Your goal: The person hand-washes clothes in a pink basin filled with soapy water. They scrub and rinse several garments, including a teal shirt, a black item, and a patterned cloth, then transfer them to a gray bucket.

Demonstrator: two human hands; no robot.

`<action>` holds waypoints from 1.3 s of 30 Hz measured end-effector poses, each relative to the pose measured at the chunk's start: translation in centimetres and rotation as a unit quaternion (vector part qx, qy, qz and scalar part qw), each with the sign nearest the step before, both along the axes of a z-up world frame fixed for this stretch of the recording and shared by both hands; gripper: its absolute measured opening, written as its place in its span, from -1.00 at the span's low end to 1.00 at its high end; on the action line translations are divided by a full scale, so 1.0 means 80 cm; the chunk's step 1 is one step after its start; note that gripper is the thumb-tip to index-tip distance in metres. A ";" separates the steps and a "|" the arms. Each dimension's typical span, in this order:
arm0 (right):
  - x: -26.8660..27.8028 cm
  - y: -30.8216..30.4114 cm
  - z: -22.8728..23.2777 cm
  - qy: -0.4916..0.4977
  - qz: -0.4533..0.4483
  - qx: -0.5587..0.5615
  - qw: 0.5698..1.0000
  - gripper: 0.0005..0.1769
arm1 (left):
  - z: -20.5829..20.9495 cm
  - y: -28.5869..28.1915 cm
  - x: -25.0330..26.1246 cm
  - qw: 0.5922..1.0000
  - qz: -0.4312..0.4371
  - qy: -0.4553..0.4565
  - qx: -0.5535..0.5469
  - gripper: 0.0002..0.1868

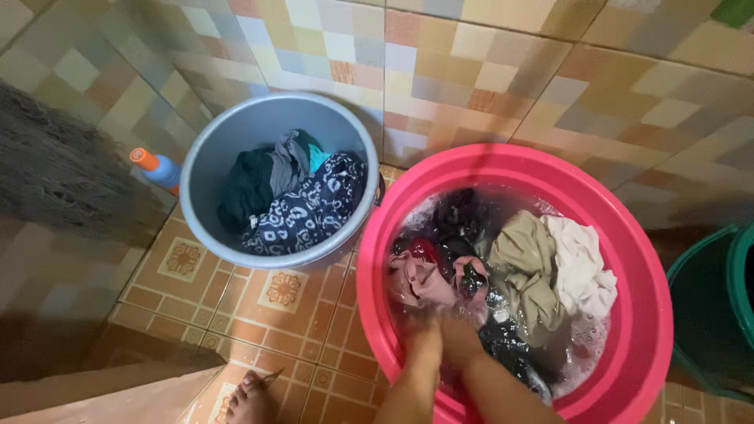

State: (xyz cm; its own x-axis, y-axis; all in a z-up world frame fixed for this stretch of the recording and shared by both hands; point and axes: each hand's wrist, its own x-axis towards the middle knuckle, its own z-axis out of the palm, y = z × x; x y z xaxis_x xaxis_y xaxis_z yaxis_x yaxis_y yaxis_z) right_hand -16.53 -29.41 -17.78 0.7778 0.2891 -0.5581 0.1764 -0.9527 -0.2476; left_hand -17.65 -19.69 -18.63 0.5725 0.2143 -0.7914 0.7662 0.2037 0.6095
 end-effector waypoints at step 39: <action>-0.055 0.018 0.118 -0.091 -0.478 0.427 0.762 -0.45 | 0.140 0.021 0.006 0.912 0.072 -0.207 -0.346 -0.72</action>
State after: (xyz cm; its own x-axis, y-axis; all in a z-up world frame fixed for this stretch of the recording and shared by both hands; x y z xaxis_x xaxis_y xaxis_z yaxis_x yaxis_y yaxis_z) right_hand -20.90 -27.97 -8.32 0.9032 -0.2606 -0.3411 -0.3913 -0.1731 -0.9038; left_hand -17.17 -18.03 -7.39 0.8579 -0.1588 -0.4887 0.4356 0.7291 0.5278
